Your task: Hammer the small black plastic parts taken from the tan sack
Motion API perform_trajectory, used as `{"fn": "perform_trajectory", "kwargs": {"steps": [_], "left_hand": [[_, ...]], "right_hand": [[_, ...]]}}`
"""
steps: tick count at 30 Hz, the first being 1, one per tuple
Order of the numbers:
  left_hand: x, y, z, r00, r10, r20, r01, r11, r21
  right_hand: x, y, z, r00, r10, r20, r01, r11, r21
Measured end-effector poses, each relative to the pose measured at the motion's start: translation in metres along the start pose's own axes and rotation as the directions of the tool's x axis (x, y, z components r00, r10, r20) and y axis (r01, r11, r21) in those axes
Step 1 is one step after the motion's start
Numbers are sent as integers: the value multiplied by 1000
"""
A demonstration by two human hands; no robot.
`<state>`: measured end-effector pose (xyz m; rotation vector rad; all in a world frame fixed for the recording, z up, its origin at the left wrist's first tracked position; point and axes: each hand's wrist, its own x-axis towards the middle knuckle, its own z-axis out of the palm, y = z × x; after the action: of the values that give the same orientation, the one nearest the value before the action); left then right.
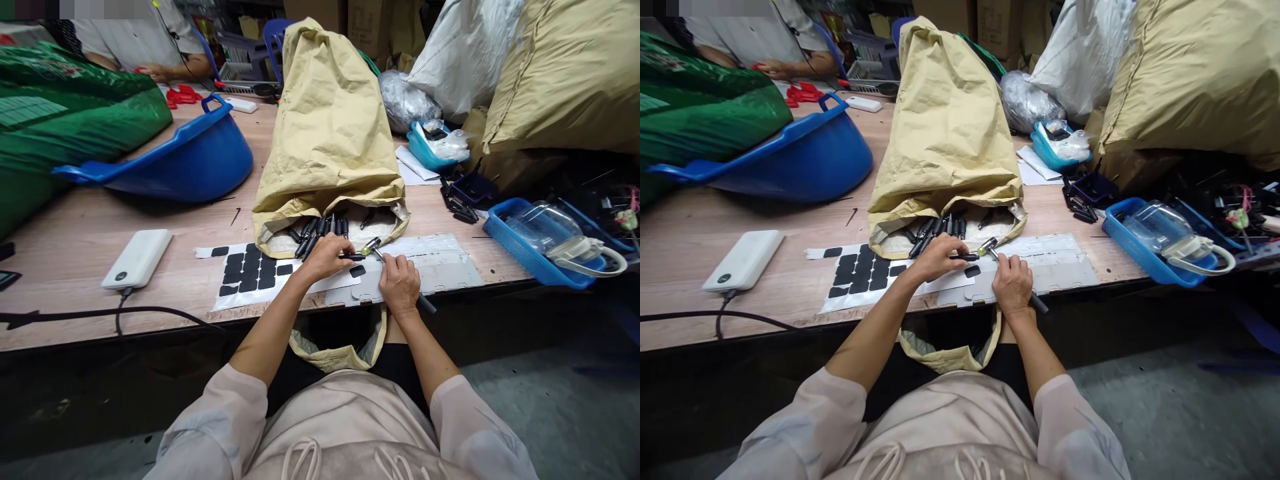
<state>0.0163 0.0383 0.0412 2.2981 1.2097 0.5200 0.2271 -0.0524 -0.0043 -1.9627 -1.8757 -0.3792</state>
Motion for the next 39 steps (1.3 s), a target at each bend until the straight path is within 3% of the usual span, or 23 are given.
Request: {"fn": "perform_trajectory", "kwargs": {"steps": [6,15,39], "left_hand": [[-20,-11,17,998,-60,-35,55,992,-110],[-29,-11,25,993,-68,-101,57,992,-111],[-40,-1,26,986,-130,-102,110,978,-179]], "right_hand": [[1,1,1,1000,0,-8,0,1000,8],[1,1,0,1000,3,-16,-4,1000,-9],[1,0,-2,1000,12,-3,-12,1000,-5]]}}
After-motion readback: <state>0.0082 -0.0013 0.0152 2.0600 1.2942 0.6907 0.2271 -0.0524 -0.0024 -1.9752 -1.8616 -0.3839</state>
